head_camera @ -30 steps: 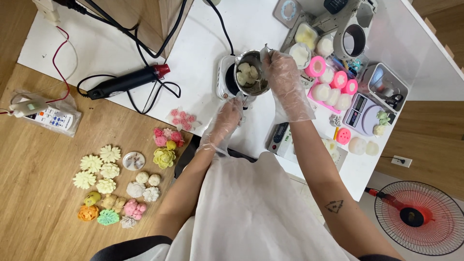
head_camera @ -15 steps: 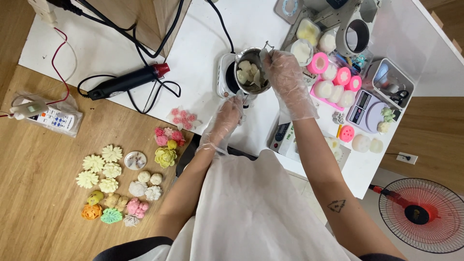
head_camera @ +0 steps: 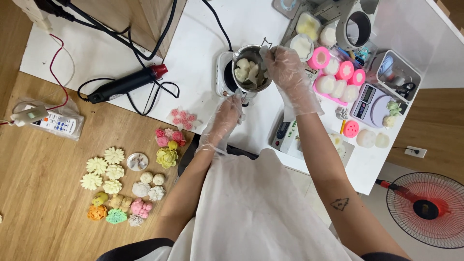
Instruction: Pouring melted wax into flower-shaped silicone molds and preparing wax chunks for melting.
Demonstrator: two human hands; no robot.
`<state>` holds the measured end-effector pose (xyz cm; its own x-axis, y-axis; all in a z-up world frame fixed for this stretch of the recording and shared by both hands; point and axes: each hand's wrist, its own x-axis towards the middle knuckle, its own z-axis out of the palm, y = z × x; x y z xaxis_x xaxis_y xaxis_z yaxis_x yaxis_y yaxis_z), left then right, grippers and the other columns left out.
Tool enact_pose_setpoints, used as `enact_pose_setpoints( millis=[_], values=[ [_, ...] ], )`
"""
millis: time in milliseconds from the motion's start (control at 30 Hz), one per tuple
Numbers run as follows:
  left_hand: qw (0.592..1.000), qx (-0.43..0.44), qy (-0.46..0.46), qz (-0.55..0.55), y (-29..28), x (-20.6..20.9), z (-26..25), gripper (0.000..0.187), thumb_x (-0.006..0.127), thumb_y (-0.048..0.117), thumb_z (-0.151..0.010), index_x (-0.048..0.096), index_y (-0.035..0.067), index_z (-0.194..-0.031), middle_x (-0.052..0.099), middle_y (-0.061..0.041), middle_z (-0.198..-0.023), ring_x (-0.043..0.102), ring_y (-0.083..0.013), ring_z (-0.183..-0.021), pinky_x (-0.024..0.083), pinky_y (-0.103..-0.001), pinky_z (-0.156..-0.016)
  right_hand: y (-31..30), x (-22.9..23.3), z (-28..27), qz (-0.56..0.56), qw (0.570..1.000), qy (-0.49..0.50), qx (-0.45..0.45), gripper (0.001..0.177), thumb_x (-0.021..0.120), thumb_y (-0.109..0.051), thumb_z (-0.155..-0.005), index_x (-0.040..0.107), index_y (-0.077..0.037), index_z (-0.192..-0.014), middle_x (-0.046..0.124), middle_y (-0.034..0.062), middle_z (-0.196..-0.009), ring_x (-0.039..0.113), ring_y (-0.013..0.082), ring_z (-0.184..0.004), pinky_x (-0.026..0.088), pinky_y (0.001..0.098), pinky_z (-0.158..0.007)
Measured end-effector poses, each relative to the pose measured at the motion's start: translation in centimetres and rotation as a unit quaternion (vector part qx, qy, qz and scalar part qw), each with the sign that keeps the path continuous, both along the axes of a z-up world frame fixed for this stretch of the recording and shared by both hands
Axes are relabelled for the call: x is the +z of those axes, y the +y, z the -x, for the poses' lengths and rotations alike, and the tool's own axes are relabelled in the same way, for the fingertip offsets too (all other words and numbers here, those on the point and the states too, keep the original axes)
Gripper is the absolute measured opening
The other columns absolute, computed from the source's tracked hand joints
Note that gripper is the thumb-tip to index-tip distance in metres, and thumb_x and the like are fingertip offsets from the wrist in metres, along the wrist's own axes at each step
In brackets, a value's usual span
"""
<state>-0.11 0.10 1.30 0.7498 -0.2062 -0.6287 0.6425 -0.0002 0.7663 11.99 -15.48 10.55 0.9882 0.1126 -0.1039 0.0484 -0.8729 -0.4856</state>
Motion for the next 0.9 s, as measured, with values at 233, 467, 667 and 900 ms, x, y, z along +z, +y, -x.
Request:
enact_pose_setpoints(
  millis=[233,467,667,900],
  values=[
    [1.0,-0.006,-0.019,0.0,0.5,0.4,0.0,0.053,0.036,0.048,-0.106,0.063,0.003,-0.104,0.059,-0.004,-0.062,0.057,-0.0115,-0.052,0.052,-0.029,-0.052,0.6,1.2,0.5,-0.119,0.982,0.127,-0.076,0.048,0.06,-0.04,-0.107,0.067,0.003,-0.086,0.067,0.0067,-0.064,0.066,0.012,-0.058,0.054,0.0288,-0.055],
    [0.997,-0.041,0.059,-0.034,0.3,1.4,-0.5,0.06,0.031,0.055,-0.106,0.064,0.005,-0.108,0.058,-0.002,-0.061,0.055,-0.0104,-0.05,0.053,-0.026,-0.051,-0.7,0.5,0.3,-0.214,0.962,0.121,-0.122,0.041,0.06,-0.037,-0.105,0.068,0.002,-0.094,0.071,0.0052,-0.071,0.066,0.0115,-0.059,0.056,0.0291,-0.056],
    [0.999,-0.008,0.048,0.005,0.5,0.7,-0.3,0.062,0.039,0.058,-0.103,0.066,0.003,-0.112,0.056,-0.003,-0.063,0.054,-0.0109,-0.053,0.051,-0.028,-0.052,-0.4,2.7,-0.3,-0.11,0.981,0.125,-0.103,0.044,0.056,-0.036,-0.108,0.071,0.002,-0.091,0.068,0.0075,-0.064,0.065,0.0125,-0.058,0.054,0.0308,-0.059],
    [0.918,-0.118,-0.301,-0.231,0.6,-4.4,2.0,0.029,0.04,0.019,-0.115,0.057,0.0,-0.13,0.064,-0.015,-0.109,0.063,-0.0269,-0.09,0.056,-0.037,-0.083,-0.1,2.8,-0.7,-0.128,0.961,0.209,-0.128,0.046,0.058,-0.038,-0.106,0.072,0.0,-0.085,0.065,0.0071,-0.062,0.058,0.0118,-0.056,0.049,0.0307,-0.055]
  ],
)
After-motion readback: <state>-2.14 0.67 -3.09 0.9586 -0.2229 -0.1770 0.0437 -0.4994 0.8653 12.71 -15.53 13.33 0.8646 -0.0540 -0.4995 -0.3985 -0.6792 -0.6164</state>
